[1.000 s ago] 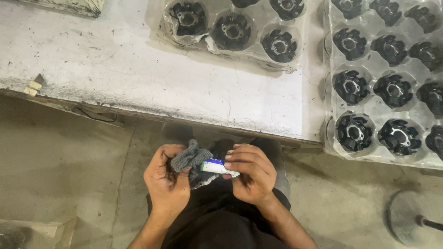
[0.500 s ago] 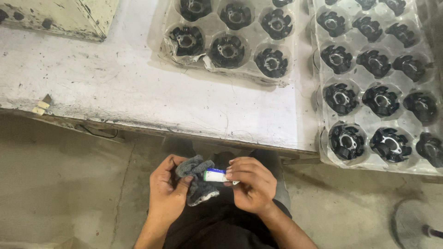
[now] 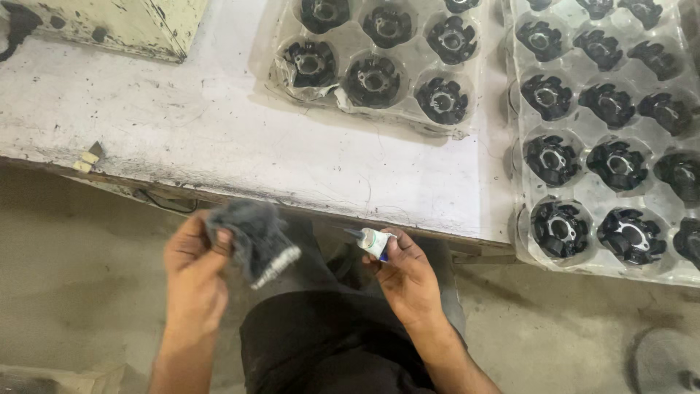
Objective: The person holds a black rotor component in one hand and squeezes adhesive from a tube onto its hub, rotating the part to reach different spots. They place finished rotors into plastic trays, pick up new ones, and at one point wipe the tube and their hands with a gray cloth.
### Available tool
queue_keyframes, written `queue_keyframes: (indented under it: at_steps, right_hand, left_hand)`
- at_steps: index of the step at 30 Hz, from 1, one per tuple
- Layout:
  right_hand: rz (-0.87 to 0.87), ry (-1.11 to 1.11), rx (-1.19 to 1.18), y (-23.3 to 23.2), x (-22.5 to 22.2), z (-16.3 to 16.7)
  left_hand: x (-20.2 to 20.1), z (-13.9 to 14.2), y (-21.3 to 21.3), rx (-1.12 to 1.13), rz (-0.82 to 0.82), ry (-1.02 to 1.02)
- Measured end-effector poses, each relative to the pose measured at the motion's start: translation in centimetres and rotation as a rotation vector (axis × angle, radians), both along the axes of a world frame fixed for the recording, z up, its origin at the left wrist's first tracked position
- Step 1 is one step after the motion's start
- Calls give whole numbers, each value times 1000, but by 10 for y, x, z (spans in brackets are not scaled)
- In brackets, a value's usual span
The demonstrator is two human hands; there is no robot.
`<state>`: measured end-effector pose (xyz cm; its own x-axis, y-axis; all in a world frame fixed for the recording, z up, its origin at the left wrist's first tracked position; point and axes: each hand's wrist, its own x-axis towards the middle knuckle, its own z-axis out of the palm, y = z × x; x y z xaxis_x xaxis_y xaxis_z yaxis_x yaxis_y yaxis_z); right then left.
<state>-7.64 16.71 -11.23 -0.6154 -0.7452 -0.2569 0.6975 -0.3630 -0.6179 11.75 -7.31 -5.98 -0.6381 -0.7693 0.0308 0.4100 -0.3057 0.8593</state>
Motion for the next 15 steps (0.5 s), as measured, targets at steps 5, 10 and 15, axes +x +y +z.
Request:
queue_keyframes:
  at_steps: [5,10,15]
  right_hand:
    - [34,-101,-104,2,-1,1]
    - [29,-129,-143,5,1,2]
    - [4,-115,-151,11,6,3]
  left_hand:
    - [6,27,-77,-197,225,-90]
    - [2,15,-181,-222,422,-18]
    - [-37,-12,-266,-552,482,-480]
